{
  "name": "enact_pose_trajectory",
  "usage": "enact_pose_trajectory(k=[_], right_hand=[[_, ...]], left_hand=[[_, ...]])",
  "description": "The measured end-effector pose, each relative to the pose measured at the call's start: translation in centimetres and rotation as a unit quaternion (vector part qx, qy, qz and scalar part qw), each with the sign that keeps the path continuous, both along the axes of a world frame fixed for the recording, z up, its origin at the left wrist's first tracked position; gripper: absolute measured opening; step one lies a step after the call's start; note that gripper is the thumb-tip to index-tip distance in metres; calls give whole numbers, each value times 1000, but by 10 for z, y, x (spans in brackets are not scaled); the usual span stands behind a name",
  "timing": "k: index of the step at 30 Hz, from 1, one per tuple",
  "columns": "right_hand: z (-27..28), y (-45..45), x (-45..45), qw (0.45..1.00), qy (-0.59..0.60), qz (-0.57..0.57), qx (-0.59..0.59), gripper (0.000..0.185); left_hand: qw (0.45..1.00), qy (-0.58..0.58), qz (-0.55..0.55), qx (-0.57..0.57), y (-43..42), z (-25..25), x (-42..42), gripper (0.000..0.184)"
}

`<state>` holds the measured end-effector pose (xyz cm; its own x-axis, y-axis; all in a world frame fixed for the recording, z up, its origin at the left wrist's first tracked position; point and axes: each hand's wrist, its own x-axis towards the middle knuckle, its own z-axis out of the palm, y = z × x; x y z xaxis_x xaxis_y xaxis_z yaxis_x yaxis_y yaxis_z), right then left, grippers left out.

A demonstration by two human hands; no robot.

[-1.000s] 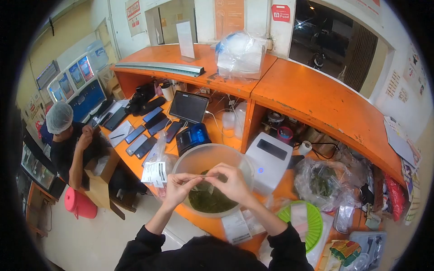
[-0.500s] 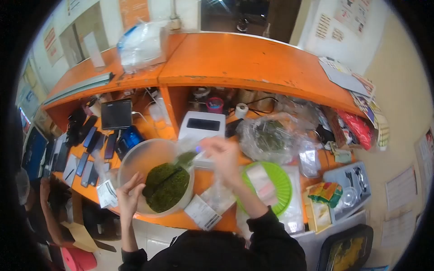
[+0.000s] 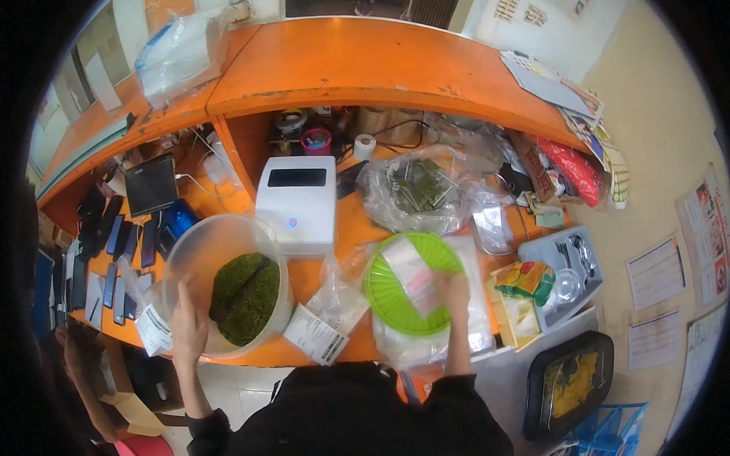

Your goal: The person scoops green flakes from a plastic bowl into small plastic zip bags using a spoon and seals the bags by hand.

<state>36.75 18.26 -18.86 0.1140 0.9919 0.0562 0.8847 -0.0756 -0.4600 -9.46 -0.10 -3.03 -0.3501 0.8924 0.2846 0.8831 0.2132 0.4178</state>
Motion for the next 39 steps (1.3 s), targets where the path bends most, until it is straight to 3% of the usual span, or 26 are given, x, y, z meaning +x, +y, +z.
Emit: enact_pose_trajectory(k=[2, 4, 6, 9, 13, 16, 18, 20, 22, 25, 28, 31, 33, 35, 36, 37, 39], right_hand=[[-22, -30, -14, 993, -11, 28, 117, 29], [-22, -41, -16, 990, 46, 4, 131, 30], [-13, -38, -13, 982, 169, -69, 44, 33], [1, -26, -1, 977, 172, -81, 94, 25], [5, -8, 16, 975, 141, -61, 161, 27], [22, -13, 12, 992, 48, -105, 59, 29], [-10, -27, 12, 991, -70, -77, 81, 31], [-23, -37, 8, 992, -68, -76, 71, 34], [-20, -38, 2, 993, 53, -98, 27, 40], [-10, -27, 14, 990, 3, -70, 122, 27], [35, -22, -4, 974, -32, -142, 176, 18], [94, -19, -55, 958, 57, -57, 275, 9], [143, -35, -116, 936, 316, 21, 151, 5], [167, -56, -184, 875, 402, 180, 199, 5], [168, -66, -209, 871, 398, 226, 179, 7], [169, -75, -228, 864, 393, 273, 159, 10], [182, -85, -256, 801, 505, 313, 76, 14]], left_hand=[[999, 23, -32, 3, 3, 4, 4, 42], [994, 77, -59, -52, 3, 3, -1, 48], [983, 129, -98, -85, 3, -7, -13, 55], [987, 132, -73, -56, 5, -3, -6, 47], [994, 97, -44, 13, 10, 14, 7, 32], [990, 77, -121, -3, 0, 1, -16, 36], [995, 11, -91, -31, -7, -10, -28, 45], [998, -31, -49, -32, -9, -10, -29, 48], [999, -47, 9, -7, -5, 1, -16, 44], [986, 35, 1, 165, 0, 8, 1, 43], [982, -42, 4, 183, -2, 17, 11, 44], [982, -93, -48, 157, -4, 23, 17, 41], [955, -180, -133, 194, 3, 33, 39, 34], [932, -261, -196, 157, 8, 36, 69, 28], [909, -335, -216, 121, 10, 36, 84, 33], [904, -335, -231, 133, 13, 32, 93, 37], [895, -378, -197, 131, 14, 35, 97, 39]])
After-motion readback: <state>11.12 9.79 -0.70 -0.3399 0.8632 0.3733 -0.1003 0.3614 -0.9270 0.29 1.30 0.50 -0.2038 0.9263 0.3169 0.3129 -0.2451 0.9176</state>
